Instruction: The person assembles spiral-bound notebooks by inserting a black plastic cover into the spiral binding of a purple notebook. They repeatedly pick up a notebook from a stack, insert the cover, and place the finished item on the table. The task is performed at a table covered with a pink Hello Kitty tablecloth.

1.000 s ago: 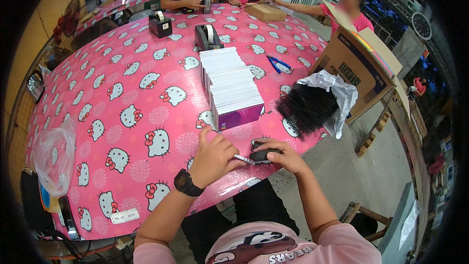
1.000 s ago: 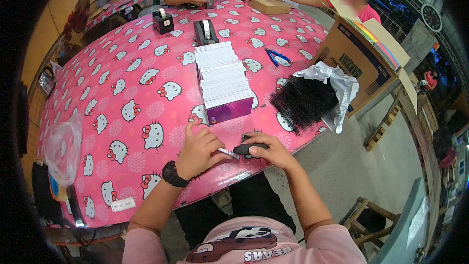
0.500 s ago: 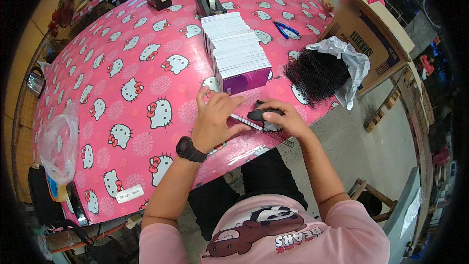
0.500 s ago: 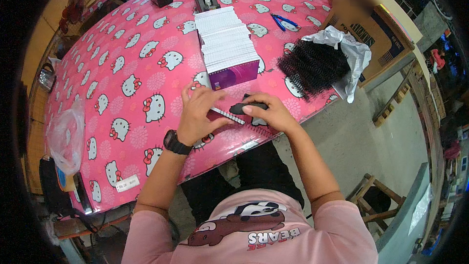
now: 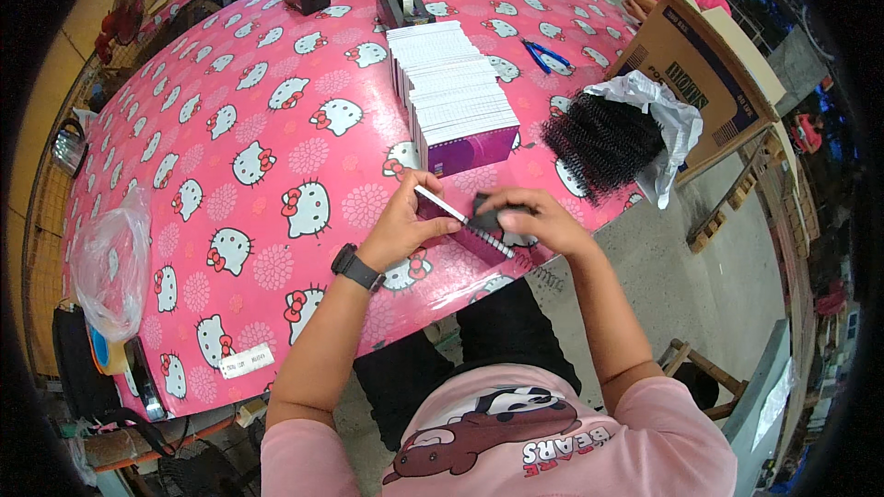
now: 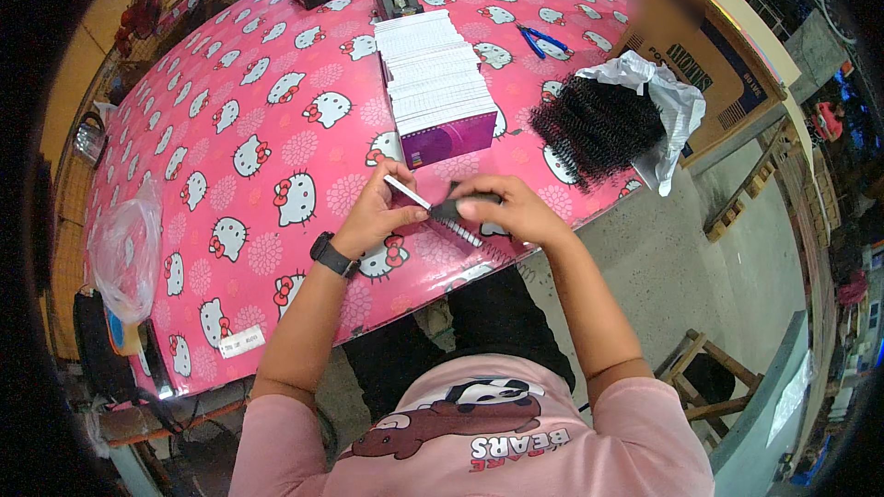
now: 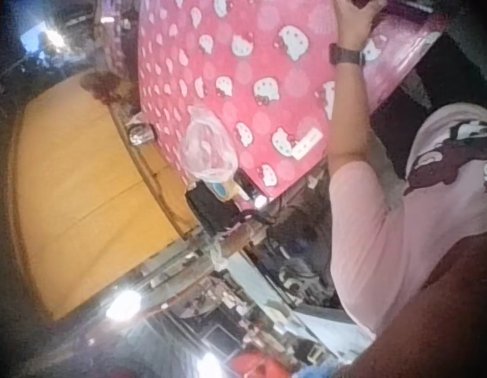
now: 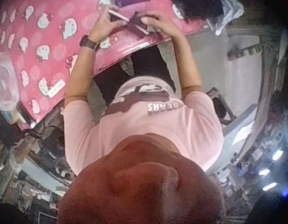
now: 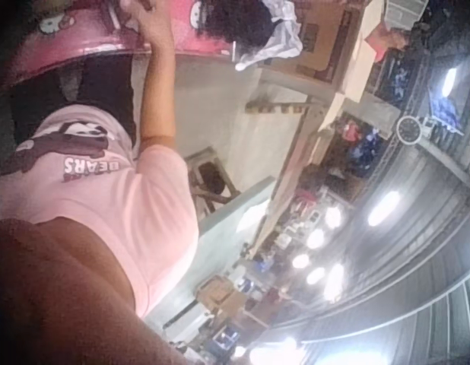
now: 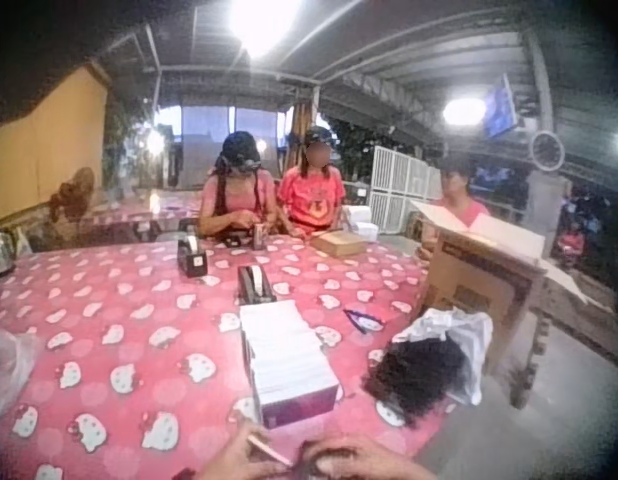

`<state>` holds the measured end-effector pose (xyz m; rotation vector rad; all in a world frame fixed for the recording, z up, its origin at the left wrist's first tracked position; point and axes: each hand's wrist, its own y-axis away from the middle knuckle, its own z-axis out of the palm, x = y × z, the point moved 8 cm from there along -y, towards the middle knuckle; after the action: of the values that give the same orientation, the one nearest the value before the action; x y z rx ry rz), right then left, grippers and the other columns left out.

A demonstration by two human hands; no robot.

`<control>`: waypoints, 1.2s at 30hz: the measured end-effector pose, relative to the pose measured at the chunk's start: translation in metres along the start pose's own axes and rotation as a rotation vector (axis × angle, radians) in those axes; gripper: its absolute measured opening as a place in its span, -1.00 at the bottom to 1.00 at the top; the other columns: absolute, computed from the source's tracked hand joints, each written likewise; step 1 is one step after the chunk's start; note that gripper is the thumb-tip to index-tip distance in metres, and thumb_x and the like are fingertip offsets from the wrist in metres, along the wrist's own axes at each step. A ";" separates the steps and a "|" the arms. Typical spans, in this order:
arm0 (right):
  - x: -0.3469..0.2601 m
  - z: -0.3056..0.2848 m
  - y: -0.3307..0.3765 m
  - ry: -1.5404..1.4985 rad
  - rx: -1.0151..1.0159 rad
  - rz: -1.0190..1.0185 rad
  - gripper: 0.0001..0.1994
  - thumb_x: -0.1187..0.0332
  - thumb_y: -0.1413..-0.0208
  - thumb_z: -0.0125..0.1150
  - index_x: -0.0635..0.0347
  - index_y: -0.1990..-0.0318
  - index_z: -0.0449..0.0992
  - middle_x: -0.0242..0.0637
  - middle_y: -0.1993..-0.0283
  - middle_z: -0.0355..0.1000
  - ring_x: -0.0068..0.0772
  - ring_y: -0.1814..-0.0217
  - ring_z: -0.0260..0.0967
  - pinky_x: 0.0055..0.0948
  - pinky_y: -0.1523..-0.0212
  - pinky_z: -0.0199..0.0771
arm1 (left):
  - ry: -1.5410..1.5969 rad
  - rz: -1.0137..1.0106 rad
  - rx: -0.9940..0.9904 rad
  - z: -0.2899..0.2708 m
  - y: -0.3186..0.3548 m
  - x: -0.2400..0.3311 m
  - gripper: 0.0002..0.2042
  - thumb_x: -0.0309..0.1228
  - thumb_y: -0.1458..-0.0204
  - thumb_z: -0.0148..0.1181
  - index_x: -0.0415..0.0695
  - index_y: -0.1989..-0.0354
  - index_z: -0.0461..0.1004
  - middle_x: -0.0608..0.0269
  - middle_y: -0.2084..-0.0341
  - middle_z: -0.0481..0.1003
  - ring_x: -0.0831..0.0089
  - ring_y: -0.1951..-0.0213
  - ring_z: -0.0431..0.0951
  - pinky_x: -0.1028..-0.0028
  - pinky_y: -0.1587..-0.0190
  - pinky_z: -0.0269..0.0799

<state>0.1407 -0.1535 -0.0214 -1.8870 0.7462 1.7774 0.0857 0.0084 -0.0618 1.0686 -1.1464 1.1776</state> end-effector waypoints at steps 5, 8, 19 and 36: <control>-0.013 0.007 -0.003 -0.054 -0.083 -0.100 -0.63 0.17 -0.05 0.22 0.33 0.15 0.52 -0.23 0.12 0.47 -0.47 0.11 0.36 -0.45 0.09 0.35 | -0.052 0.148 -0.033 0.000 -0.002 0.002 -0.64 -0.53 0.07 0.33 -0.11 0.23 0.20 0.37 0.41 0.35 0.66 0.38 0.40 0.60 0.38 0.36; -0.007 -0.002 -0.004 0.123 0.011 -0.008 -0.64 0.18 -0.07 0.18 0.32 0.13 0.52 -0.22 0.07 0.45 -0.43 0.03 0.34 -0.42 -0.01 0.30 | -0.048 0.162 -0.038 -0.001 -0.003 -0.001 -0.65 -0.50 0.06 0.33 -0.11 0.26 0.20 0.36 0.43 0.37 0.66 0.43 0.41 0.61 0.46 0.34; -0.014 0.011 -0.007 0.018 0.033 -0.041 -0.57 0.09 -0.05 0.19 0.28 0.09 0.50 -0.33 0.14 0.45 -0.50 0.17 0.33 -0.46 0.14 0.31 | -0.041 0.103 -0.039 0.003 -0.001 0.006 -0.66 -0.51 0.06 0.32 -0.11 0.28 0.19 0.40 0.48 0.36 0.67 0.47 0.38 0.59 0.47 0.30; -0.015 0.018 -0.015 0.098 0.155 -0.045 -0.57 0.11 -0.02 0.25 0.28 0.08 0.49 -0.17 0.08 0.44 -0.28 -0.10 0.30 -0.36 -0.16 0.19 | -0.050 0.090 -0.024 0.003 -0.002 -0.006 -0.63 -0.43 0.03 0.32 -0.10 0.23 0.17 0.38 0.50 0.37 0.67 0.53 0.37 0.63 0.58 0.29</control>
<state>0.1363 -0.1294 -0.0088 -1.8828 0.8448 1.5616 0.0875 0.0047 -0.0671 1.0424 -1.2555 1.2095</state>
